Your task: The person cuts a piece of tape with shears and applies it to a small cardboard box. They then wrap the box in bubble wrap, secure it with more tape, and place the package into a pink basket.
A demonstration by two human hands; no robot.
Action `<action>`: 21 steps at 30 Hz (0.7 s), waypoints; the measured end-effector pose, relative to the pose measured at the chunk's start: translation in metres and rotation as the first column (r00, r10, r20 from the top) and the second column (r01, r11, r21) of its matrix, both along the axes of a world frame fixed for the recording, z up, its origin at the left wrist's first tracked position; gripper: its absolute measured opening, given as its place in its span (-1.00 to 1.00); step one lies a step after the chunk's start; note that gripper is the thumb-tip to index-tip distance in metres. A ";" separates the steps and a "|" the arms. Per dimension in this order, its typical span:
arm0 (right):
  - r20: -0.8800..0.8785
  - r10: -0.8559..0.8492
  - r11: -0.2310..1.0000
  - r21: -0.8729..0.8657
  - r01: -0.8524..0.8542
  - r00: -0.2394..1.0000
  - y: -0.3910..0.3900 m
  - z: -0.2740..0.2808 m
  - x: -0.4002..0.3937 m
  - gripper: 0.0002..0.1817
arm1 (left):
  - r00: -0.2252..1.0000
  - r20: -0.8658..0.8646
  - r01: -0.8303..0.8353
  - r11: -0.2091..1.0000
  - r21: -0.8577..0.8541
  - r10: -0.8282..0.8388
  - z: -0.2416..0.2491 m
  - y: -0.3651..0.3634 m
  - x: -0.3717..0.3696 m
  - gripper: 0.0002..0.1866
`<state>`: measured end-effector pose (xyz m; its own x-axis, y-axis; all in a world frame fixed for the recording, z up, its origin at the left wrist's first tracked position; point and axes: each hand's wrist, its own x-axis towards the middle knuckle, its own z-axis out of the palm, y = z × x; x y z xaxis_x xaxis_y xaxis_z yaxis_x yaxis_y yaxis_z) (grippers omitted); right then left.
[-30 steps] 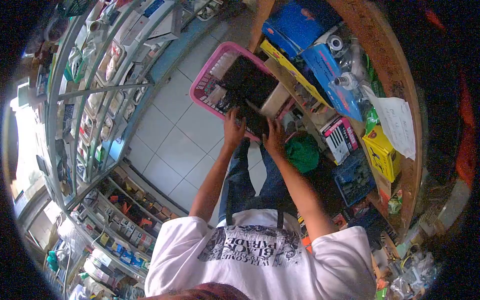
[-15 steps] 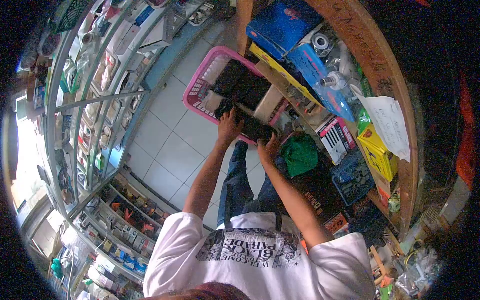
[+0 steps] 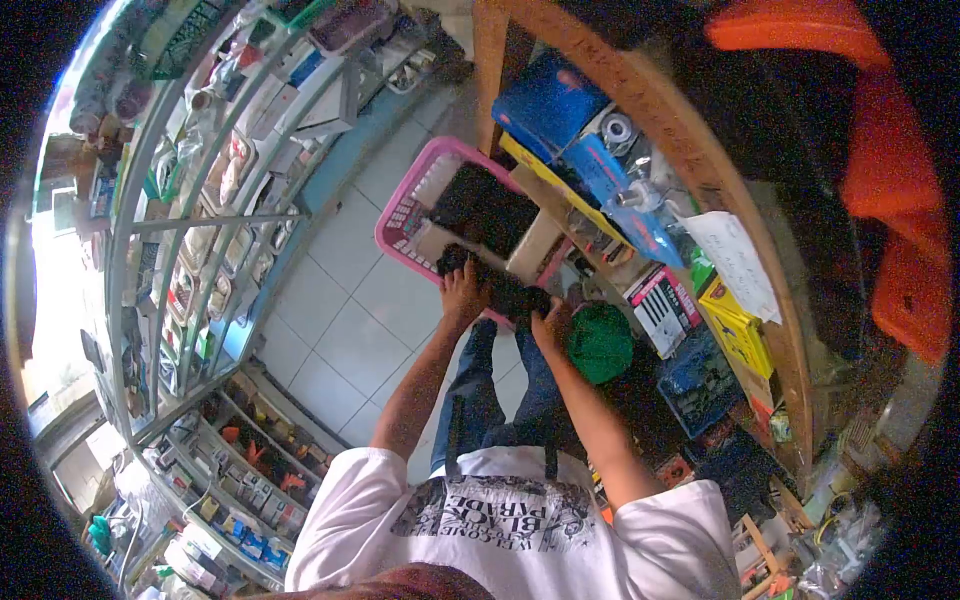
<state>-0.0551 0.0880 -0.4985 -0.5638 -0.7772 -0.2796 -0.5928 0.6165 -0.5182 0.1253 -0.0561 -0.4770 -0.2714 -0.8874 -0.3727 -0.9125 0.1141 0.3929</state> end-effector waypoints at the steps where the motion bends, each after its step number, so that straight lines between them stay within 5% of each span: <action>1: -0.042 -0.019 0.998 -0.057 0.017 0.999 0.004 -0.003 -0.004 -0.34 | 0.999 -0.036 -0.005 1.000 -0.023 0.004 0.003 0.000 0.003 -0.13; 3: -0.175 -0.017 0.994 -0.110 -0.003 0.984 0.019 -0.007 -0.008 -0.36 | 0.998 -0.061 0.000 1.000 -0.031 -0.001 0.013 0.003 0.013 -0.16; 6: -0.143 0.027 0.986 -0.160 -0.050 0.989 0.049 0.008 -0.020 -0.39 | 0.994 -0.102 -0.033 0.998 0.050 0.038 0.025 0.017 0.036 -0.21; 11: 0.072 -0.071 0.996 0.055 0.067 0.995 0.133 0.019 -0.050 -0.38 | 0.994 -0.036 -0.094 0.964 0.247 0.106 -0.027 0.074 0.111 -0.20; 14: 0.174 -0.332 0.931 0.220 0.292 0.927 0.183 0.045 -0.065 -0.39 | 0.984 -0.063 -0.131 0.923 0.363 0.165 -0.098 0.131 0.178 -0.26; 15: 0.174 -0.422 0.896 0.232 0.379 0.890 0.200 0.036 -0.070 -0.39 | 0.998 0.068 -0.034 0.862 0.506 -0.001 -0.102 0.140 0.184 -0.34; 16: 0.249 -0.488 0.861 0.292 0.416 0.837 0.198 0.077 -0.069 -0.40 | 0.956 -0.284 0.057 0.896 0.441 0.079 -0.082 0.154 0.199 -0.40; 17: 0.269 -0.527 0.842 0.296 0.451 0.806 0.209 0.089 -0.068 -0.41 | 0.789 -0.606 0.173 0.910 0.377 0.101 -0.055 0.164 0.208 -0.46; 18: 0.288 -0.564 0.821 0.300 0.486 0.774 0.220 0.101 -0.068 -0.43 | 0.940 -0.309 0.060 0.820 0.569 0.146 -0.065 0.164 0.212 -0.47; 19: 0.257 -0.579 0.813 0.250 0.526 0.774 0.256 0.059 -0.067 -0.45 | 0.968 -0.194 0.003 0.768 0.641 0.158 -0.062 0.159 0.214 -0.47; 21: 0.280 -0.638 0.770 0.191 0.609 0.718 0.310 0.028 -0.051 -0.50 | 0.978 -0.161 0.012 0.728 0.685 0.135 -0.057 0.139 0.209 -0.48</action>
